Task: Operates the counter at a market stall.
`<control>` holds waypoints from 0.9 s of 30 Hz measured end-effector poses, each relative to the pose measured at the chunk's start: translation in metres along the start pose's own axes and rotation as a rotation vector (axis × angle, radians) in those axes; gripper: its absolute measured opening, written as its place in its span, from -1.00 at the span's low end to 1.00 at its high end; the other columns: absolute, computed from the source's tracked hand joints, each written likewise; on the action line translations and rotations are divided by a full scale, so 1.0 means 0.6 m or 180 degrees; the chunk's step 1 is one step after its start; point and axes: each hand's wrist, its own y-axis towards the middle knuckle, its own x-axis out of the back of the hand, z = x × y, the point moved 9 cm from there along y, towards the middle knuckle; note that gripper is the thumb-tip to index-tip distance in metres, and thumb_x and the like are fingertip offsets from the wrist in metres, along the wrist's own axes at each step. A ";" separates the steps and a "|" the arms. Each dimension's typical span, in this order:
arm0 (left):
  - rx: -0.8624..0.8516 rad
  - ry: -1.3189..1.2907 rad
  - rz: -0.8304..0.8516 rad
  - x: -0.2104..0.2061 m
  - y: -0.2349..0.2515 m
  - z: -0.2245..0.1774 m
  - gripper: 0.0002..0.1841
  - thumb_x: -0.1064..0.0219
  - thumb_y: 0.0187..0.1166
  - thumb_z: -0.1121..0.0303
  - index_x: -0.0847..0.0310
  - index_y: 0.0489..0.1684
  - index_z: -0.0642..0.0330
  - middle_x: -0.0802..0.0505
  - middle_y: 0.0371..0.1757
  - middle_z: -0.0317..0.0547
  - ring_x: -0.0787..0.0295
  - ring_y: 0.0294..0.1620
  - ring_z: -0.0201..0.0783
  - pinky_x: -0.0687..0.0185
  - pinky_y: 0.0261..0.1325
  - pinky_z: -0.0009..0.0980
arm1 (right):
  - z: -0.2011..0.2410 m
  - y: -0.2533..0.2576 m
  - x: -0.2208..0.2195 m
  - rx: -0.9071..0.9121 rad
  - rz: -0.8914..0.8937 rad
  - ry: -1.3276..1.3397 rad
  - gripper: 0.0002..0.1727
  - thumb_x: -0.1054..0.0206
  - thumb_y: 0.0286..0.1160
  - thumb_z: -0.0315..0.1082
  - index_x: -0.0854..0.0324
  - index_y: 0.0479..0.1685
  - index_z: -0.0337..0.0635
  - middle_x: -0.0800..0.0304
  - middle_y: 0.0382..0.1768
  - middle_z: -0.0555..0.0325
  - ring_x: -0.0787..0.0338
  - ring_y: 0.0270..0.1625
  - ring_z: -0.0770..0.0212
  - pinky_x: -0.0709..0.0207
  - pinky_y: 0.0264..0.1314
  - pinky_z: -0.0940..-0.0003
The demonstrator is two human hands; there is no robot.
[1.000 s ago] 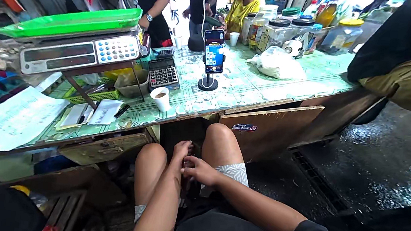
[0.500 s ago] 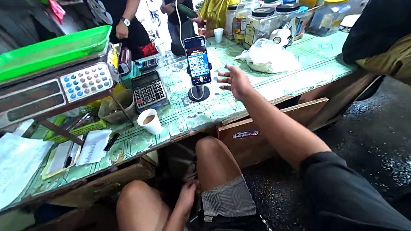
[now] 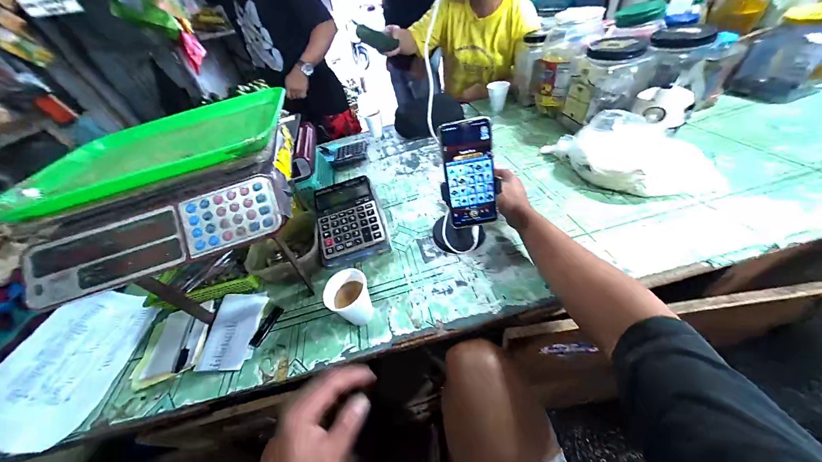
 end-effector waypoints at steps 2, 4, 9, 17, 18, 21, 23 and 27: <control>-0.0684 0.1649 -0.1034 0.126 0.078 -0.062 -0.55 -0.30 0.64 0.14 -0.70 0.30 0.31 -0.79 0.38 0.13 -0.64 0.53 -0.01 -0.54 0.61 -0.05 | -0.031 -0.007 -0.002 0.0120 -0.0148 -0.0759 -0.50 -0.19 0.68 -0.08 -0.57 0.50 -0.10 -0.83 0.18 -0.19 -0.82 0.22 -0.20 -0.61 0.28 -0.39; -0.0785 0.2491 -0.1599 0.202 0.144 -0.068 -0.43 -0.27 0.62 0.05 -0.62 0.37 0.40 -0.63 0.53 0.38 -0.42 0.67 0.27 -0.25 0.72 0.18 | -0.029 -0.021 -0.002 0.0259 -0.0105 -0.1087 -0.54 -0.24 0.64 -0.20 -0.59 0.48 -0.10 -0.81 0.19 -0.26 -0.77 0.27 -0.32 -0.52 0.29 -0.51; -0.0404 0.2835 -0.1552 0.222 0.208 0.021 -0.43 -0.34 0.60 0.08 -0.55 0.54 0.18 -0.56 0.68 0.00 -0.28 0.80 0.00 0.02 0.85 0.20 | 0.003 -0.050 -0.007 0.0593 -0.0079 -0.1737 -0.48 -0.49 0.47 -0.33 -0.56 0.41 -0.29 -0.71 0.18 -0.56 -0.68 0.31 -0.58 -0.40 0.25 -0.67; -0.0769 0.3008 -0.1414 0.221 0.227 0.025 -0.50 -0.29 0.60 0.12 -0.60 0.48 0.15 -0.64 0.59 -0.05 -0.35 0.76 -0.03 0.03 0.86 0.14 | 0.031 -0.078 -0.014 0.0901 -0.0044 -0.1985 -0.36 -0.60 0.30 -0.39 -0.51 0.39 -0.46 -0.68 0.20 -0.60 -0.66 0.32 -0.60 -0.39 0.28 -0.66; -0.0824 0.2999 -0.1391 0.223 0.229 0.023 -0.50 -0.30 0.59 0.14 -0.60 0.47 0.16 -0.66 0.57 -0.04 -0.37 0.75 -0.03 0.02 0.85 0.14 | 0.035 -0.078 -0.015 0.0973 -0.0071 -0.1987 -0.36 -0.60 0.30 -0.37 -0.52 0.38 -0.47 -0.69 0.20 -0.60 -0.66 0.33 -0.60 -0.39 0.28 -0.65; -0.0848 0.2983 -0.1257 0.224 0.233 0.015 -0.47 -0.30 0.58 0.16 -0.55 0.52 0.19 -0.67 0.56 -0.03 -0.37 0.75 -0.03 0.04 0.86 0.13 | 0.033 -0.077 -0.011 0.1001 -0.0134 -0.2057 -0.35 -0.55 0.35 -0.26 -0.51 0.41 -0.44 -0.69 0.23 -0.57 -0.67 0.34 -0.57 -0.39 0.29 -0.65; -0.0832 0.3060 -0.1223 0.229 0.230 0.008 -0.47 -0.29 0.58 0.16 -0.56 0.53 0.15 -0.69 0.56 -0.07 -0.37 0.75 -0.01 0.05 0.85 0.15 | 0.026 -0.071 -0.014 0.0943 -0.0141 -0.2064 -0.33 -0.54 0.36 -0.25 -0.49 0.45 -0.40 -0.69 0.24 -0.56 -0.67 0.34 -0.57 -0.39 0.29 -0.66; -0.0818 0.3067 -0.1180 0.229 0.230 0.009 -0.60 -0.29 0.56 0.17 -0.76 0.34 -0.02 -0.69 0.55 -0.10 -0.25 0.79 0.13 0.06 0.83 0.25 | 0.022 -0.075 -0.008 0.0840 -0.0219 -0.1922 -0.41 -0.50 0.45 -0.19 -0.55 0.39 -0.36 -0.72 0.19 -0.54 -0.68 0.33 -0.57 -0.40 0.28 -0.67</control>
